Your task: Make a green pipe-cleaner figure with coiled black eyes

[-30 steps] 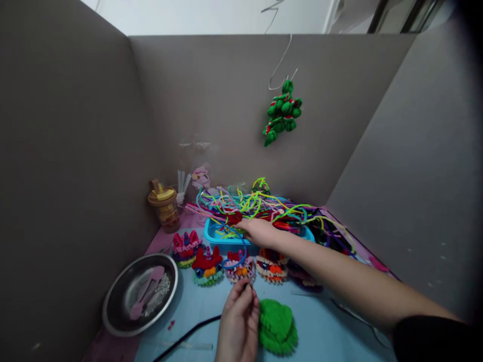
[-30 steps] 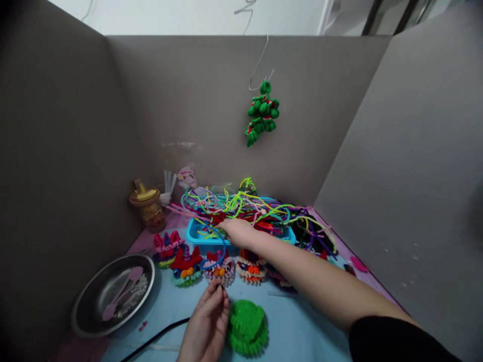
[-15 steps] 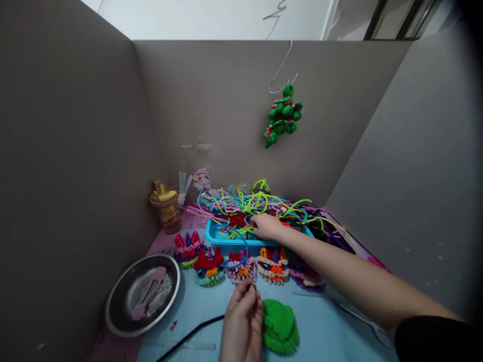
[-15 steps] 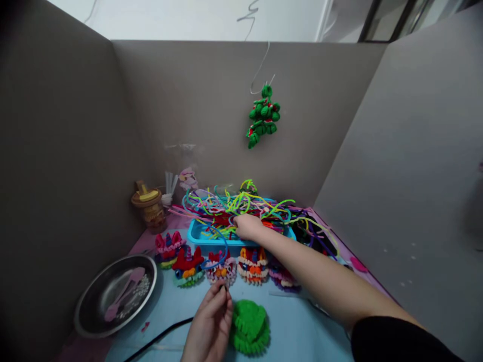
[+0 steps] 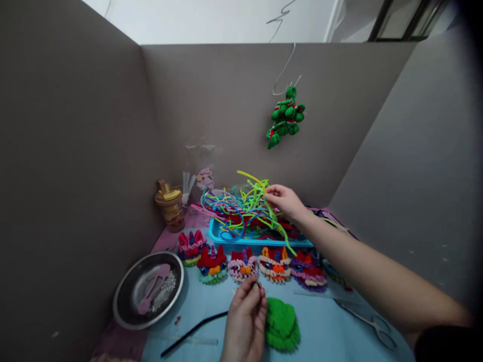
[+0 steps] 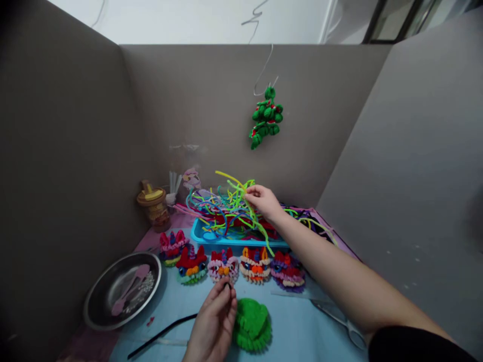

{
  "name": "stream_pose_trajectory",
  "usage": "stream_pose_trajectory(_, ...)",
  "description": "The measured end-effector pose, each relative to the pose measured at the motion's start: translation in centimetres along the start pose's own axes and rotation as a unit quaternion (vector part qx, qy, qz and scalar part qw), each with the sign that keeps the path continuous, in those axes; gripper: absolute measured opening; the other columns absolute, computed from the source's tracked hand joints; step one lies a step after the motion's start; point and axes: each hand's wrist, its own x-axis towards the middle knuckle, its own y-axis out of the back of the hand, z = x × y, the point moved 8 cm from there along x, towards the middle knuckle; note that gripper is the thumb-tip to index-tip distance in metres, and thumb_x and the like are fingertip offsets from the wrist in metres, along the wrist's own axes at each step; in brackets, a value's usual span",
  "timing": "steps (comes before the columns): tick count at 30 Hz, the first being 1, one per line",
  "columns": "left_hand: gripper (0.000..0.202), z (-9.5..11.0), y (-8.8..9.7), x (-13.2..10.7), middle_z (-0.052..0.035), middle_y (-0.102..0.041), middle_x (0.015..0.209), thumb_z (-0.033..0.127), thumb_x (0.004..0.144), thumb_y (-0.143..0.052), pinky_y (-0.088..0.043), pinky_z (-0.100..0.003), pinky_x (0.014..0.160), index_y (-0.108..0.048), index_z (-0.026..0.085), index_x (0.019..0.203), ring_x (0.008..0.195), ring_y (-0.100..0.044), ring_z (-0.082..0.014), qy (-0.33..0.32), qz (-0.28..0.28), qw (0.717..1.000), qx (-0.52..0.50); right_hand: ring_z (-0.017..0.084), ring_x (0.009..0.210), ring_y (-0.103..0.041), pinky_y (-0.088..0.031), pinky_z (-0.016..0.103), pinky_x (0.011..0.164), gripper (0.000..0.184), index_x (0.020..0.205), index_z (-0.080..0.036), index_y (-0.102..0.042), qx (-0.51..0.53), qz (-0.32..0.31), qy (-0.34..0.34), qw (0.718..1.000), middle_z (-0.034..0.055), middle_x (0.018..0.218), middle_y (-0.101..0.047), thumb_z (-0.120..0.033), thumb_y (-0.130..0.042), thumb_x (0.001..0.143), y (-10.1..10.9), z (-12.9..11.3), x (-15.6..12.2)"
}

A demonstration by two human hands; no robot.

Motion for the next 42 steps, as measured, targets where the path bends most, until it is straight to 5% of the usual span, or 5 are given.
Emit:
stream_pose_trajectory(11, 0.018, 0.1, -0.2, 0.0, -0.0052, -0.065, 0.074, -0.005, 0.079, -0.054, -0.054, -0.015, 0.057, -0.064, 0.009, 0.085, 0.06, -0.064, -0.0077, -0.003, -0.013, 1.0, -0.007, 0.014, 0.06, -0.065, -0.047, 0.022, 0.05, 0.017, 0.082, -0.021, -0.048, -0.08, 0.067, 0.059, 0.993, -0.0025, 0.069, -0.06, -0.032, -0.058, 0.074, 2.6, -0.4, 0.8)
stream_pose_trajectory(20, 0.018, -0.1, 0.0, -0.1, -0.0054, -0.065, 0.071, -0.005, 0.079, -0.054, -0.054, -0.015, 0.056, -0.064, 0.009, 0.084, 0.059, -0.064, -0.0081, 0.003, -0.003, 1.0, -0.004, 0.017, 0.077, -0.061, -0.048, 0.03, 0.074, 0.006, 0.068, -0.016, -0.068, -0.271, -0.124, 0.1, 0.949, 0.0064, 0.092, -0.064, -0.013, -0.064, 0.065, -4.5, 2.8, -1.8)
stream_pose_trajectory(31, 0.018, -0.2, 0.1, 0.1, -0.0067, -0.065, 0.075, -0.004, 0.079, -0.055, -0.054, -0.016, 0.056, -0.064, 0.009, 0.084, 0.059, -0.064, -0.0086, 0.012, -0.003, 1.0, -0.017, 0.02, 0.085, -0.06, -0.046, 0.033, 0.079, 0.024, 0.092, -0.018, -0.07, -0.275, 0.026, 0.22, 0.936, 0.0081, 0.09, -0.068, -0.024, -0.048, 0.085, -3.0, -4.8, -1.0)
stream_pose_trajectory(36, 0.02, 2.6, 0.3, 0.6, -0.0052, -0.065, 0.073, -0.005, 0.081, -0.051, -0.053, -0.014, 0.054, -0.064, 0.009, 0.086, 0.058, -0.064, -0.0075, -0.042, 0.006, 0.998, -0.035, 0.024, 0.114, -0.05, -0.036, 0.038, 0.098, 0.023, 0.087, -0.023, -0.072, -0.296, -0.236, 0.18, 0.908, 0.005, 0.12, -0.062, -0.021, -0.072, 0.064, -5.0, -3.2, 2.2)
stream_pose_trajectory(42, 0.022, 5.2, 1.0, 1.4, -0.0037, -0.065, 0.071, -0.005, 0.083, -0.048, -0.054, -0.013, 0.055, -0.064, 0.011, 0.086, 0.056, -0.064, -0.0066, -0.093, 0.018, 0.994, -0.059, 0.015, 0.065, -0.057, -0.045, 0.028, 0.067, 0.016, 0.06, -0.019, -0.06, -0.196, -0.019, 0.085, 0.977, 0.0002, 0.061, -0.062, -0.03, -0.062, 0.07, 1.4, -2.0, 5.6)
